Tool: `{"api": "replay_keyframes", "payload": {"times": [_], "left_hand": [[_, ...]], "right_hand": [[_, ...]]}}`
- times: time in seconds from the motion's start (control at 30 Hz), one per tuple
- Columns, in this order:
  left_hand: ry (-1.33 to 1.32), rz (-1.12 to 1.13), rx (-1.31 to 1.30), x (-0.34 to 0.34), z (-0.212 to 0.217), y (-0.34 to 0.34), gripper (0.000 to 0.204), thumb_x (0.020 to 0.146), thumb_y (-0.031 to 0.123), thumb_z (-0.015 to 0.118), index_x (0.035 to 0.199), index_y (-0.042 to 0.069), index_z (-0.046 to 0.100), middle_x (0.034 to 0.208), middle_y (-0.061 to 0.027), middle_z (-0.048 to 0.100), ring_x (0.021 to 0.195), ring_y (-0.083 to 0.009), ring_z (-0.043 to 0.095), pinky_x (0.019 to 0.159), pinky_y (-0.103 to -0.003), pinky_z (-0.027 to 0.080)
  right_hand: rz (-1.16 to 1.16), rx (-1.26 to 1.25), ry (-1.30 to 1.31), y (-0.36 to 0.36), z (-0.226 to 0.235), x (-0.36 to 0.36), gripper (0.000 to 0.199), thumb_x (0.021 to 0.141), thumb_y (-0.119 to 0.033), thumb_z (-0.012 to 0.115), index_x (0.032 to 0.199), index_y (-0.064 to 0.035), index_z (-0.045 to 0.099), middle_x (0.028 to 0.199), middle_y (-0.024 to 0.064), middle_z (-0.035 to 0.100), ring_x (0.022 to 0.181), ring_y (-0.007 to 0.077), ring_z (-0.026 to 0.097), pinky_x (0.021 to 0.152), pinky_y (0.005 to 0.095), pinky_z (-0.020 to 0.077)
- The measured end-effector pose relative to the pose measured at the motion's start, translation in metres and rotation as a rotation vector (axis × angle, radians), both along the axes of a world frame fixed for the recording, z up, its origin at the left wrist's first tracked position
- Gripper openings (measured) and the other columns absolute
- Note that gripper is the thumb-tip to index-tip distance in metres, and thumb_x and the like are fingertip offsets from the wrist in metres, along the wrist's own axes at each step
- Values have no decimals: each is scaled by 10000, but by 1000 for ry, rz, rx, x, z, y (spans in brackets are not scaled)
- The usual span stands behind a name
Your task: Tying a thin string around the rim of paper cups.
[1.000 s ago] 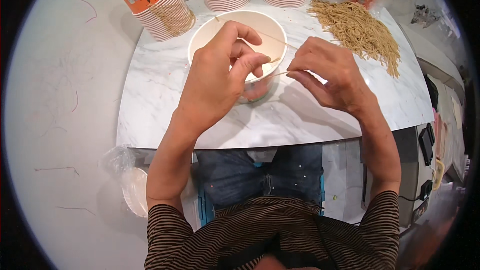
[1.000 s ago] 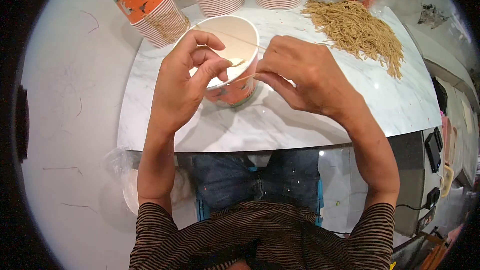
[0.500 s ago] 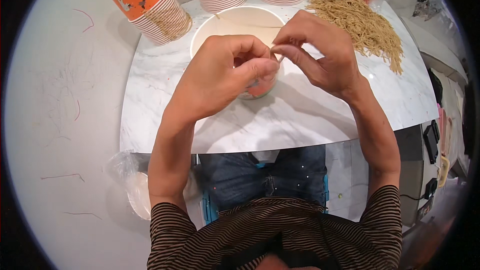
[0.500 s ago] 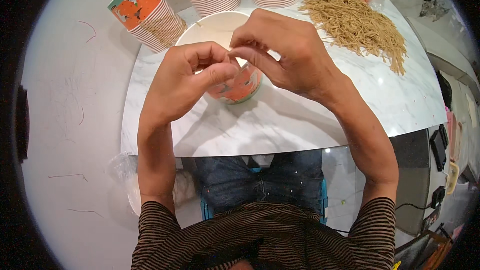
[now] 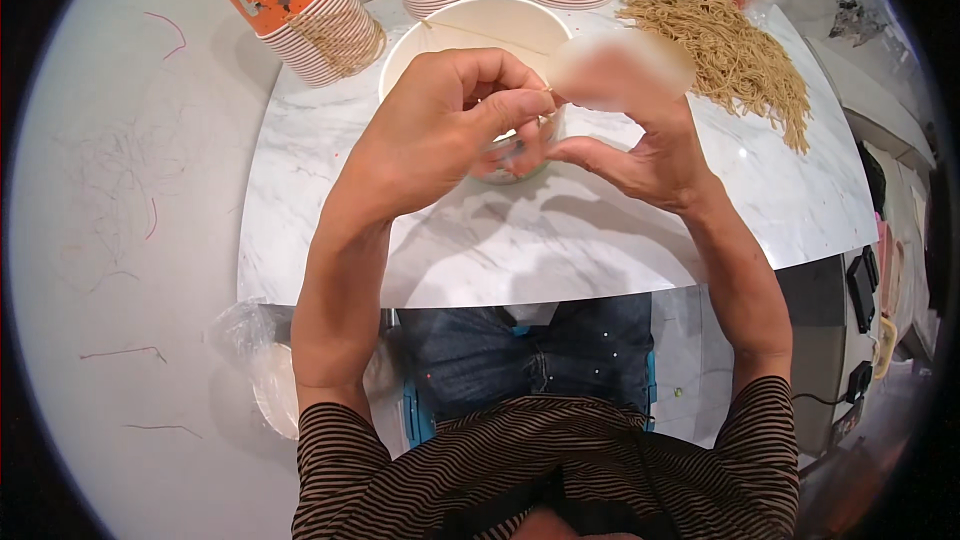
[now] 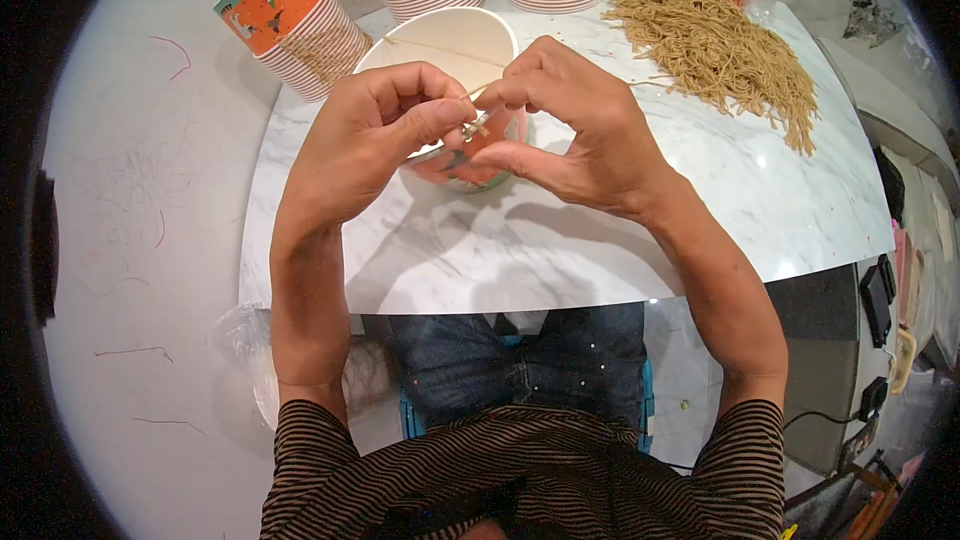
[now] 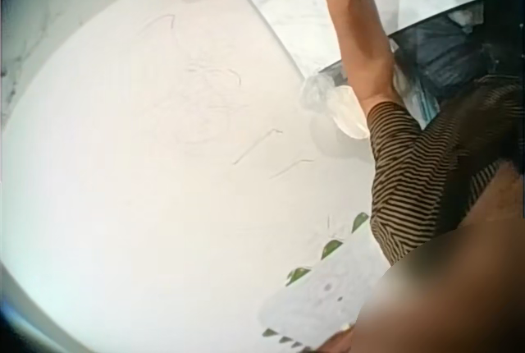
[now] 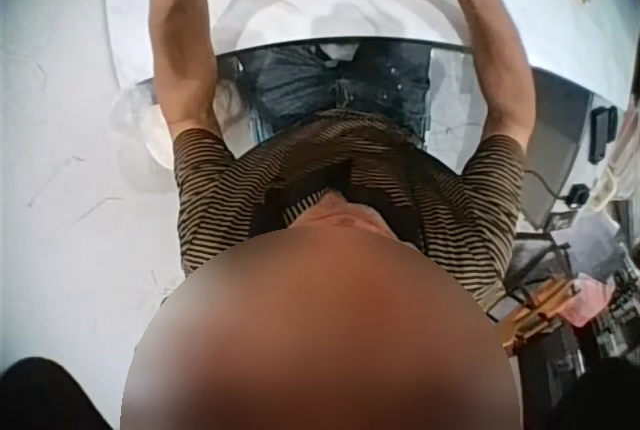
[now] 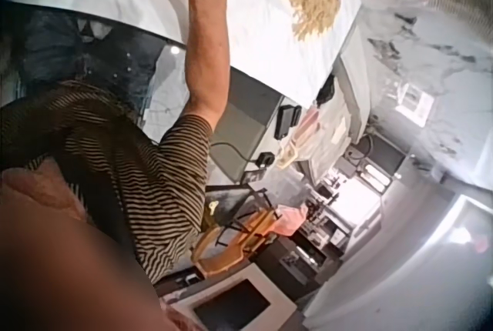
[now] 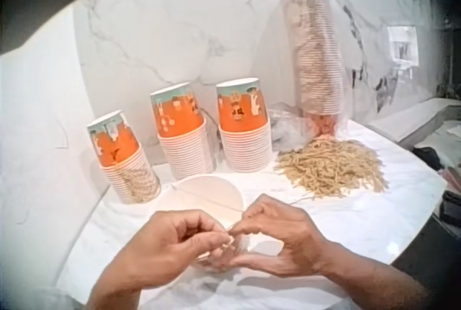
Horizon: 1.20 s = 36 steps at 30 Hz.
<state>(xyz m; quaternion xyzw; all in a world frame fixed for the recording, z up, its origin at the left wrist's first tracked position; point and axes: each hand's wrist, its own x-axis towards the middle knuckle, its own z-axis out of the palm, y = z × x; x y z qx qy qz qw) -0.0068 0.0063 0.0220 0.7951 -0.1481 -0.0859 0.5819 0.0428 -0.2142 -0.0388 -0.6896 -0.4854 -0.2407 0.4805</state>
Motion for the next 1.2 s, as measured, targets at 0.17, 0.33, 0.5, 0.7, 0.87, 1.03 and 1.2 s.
{"api": "replay_keyframes", "payload": {"times": [0.17,0.33,0.5,0.7,0.87,1.03,1.2], "left_hand": [[-79,0,16,3,-5,-4,168,1013,146,676,1023,-18,708,897,-13,709,834,-67,648,756,-218,538],[-86,46,45,3,-6,-3,161,1006,130,680,1018,-28,705,909,-18,707,830,-71,652,758,-226,543],[-19,22,20,0,3,-4,148,989,98,685,1062,-31,681,933,-24,698,844,-81,659,778,-238,561],[-45,17,40,-3,5,3,196,927,11,720,1106,-29,651,959,-41,706,886,-108,689,796,-244,588],[-89,74,-90,-4,-2,-6,276,890,-56,722,1148,-36,626,1010,-95,745,923,-132,711,804,-255,597],[-115,138,-23,-7,-1,-14,429,863,-70,713,1273,-18,595,1044,-146,772,939,-141,704,811,-256,573],[-376,202,172,-13,-10,-23,614,821,-33,719,1409,-6,543,1072,-90,793,948,-117,654,835,-282,472]], "right_hand": [[-20,-20,3,-1,-7,1,236,786,-23,831,1012,-43,767,904,64,659,812,176,630,675,287,490],[4,41,116,-1,-5,2,129,824,9,787,937,-25,735,876,46,638,791,140,620,679,277,502],[14,27,159,-4,-6,5,97,842,33,742,913,-13,693,891,54,648,789,143,623,685,276,508],[34,7,170,-2,-8,7,86,849,37,720,915,-6,685,896,69,654,780,154,639,682,280,518],[36,25,164,-2,-12,6,77,852,28,722,912,-3,686,878,71,646,774,163,644,668,299,517],[25,42,144,0,-16,8,85,857,9,731,920,-6,676,854,77,619,755,179,622,650,328,493],[-17,15,185,1,-18,5,123,853,26,760,931,-14,675,918,79,655,809,196,624,695,332,499]]}}
